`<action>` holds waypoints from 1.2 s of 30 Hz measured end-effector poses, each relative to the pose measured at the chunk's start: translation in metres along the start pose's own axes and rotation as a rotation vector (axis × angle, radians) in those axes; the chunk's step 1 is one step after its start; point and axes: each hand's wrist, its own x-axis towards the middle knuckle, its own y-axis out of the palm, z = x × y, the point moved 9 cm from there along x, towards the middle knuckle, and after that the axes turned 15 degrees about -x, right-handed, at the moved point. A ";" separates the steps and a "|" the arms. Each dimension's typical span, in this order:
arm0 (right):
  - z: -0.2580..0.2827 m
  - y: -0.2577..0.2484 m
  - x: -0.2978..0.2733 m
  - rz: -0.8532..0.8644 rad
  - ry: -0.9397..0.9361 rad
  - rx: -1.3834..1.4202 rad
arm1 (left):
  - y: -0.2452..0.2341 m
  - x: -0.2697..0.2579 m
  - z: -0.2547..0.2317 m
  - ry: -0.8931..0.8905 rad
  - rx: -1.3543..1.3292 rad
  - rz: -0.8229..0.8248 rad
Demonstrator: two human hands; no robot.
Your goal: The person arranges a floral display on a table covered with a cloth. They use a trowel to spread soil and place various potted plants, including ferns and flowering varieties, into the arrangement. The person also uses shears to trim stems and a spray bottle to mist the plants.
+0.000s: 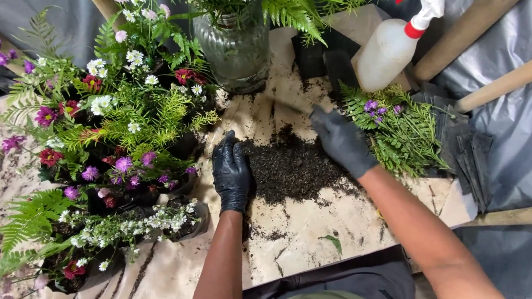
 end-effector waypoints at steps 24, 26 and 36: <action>-0.019 -0.056 -0.162 0.018 0.304 0.317 | 0.023 0.023 -0.042 0.150 -0.034 0.031; -0.024 -0.059 -0.178 -0.134 0.238 0.326 | 0.039 0.031 -0.089 0.223 -0.099 0.115; -0.045 -0.055 -0.210 0.047 0.423 0.423 | 0.199 -0.017 -0.130 0.488 0.277 0.634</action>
